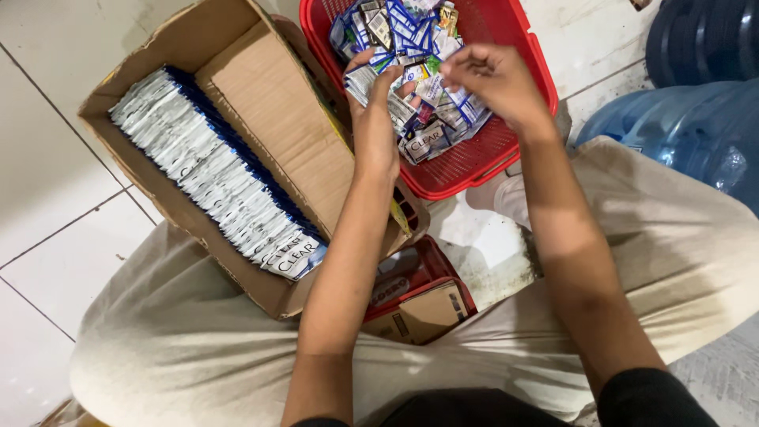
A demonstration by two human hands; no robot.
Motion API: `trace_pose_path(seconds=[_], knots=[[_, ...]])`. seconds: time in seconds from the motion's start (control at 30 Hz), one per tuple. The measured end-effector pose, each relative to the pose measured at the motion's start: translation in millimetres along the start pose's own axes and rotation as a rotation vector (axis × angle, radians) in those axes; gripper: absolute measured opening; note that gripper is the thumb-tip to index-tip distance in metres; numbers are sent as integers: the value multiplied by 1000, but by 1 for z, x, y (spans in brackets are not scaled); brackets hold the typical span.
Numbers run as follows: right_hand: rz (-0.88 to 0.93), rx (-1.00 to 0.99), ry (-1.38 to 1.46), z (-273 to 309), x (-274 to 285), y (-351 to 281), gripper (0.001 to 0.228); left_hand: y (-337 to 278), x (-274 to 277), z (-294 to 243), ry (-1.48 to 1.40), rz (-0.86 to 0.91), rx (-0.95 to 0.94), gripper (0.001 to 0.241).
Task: The person sorts various shampoo and conditioner packets from a red plastic basket and organizes them into rows within a cardboard box while sitting on the floor.
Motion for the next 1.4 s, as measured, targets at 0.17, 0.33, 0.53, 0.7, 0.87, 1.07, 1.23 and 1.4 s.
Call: trace_pose_path(seconds=[0.17, 0.33, 0.53, 0.7, 0.87, 1.07, 1.23, 1.4], knots=[[107, -139, -611, -141, -16, 25, 46, 1, 2, -2, -48, -31, 45, 39], [127, -361, -778, -193, -27, 37, 51, 0, 4, -4, -71, -52, 51, 37], [263, -210, -412, -197, -10, 37, 26, -1, 7, -4, -43, -61, 94, 41], [127, -67, -36, -111, 15, 19, 16, 5, 10, 7, -43, 24, 129, 44], [21, -17, 3, 20, 26, 2, 17, 2, -9, 13, 99, 180, 47, 42], [-99, 316, -83, 170, 21, -60, 18, -43, -58, -24, -44, 346, 71, 57], [-107, 484, -723, 230, -74, -136, 21, -91, -84, -57, -174, 511, 47, 63], [-72, 487, -652, 230, -139, -154, 86, -135, -60, -82, 138, 517, -91, 64]])
Point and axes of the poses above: each hand's wrist, its own y-axis towards the middle knuckle, its own x-axis out of the back of the hand, z = x × y, the point moved 5 cm from there along y, towards the middle knuckle, and after that the axes turned 14 degrees about z, right-handed, at the moved point
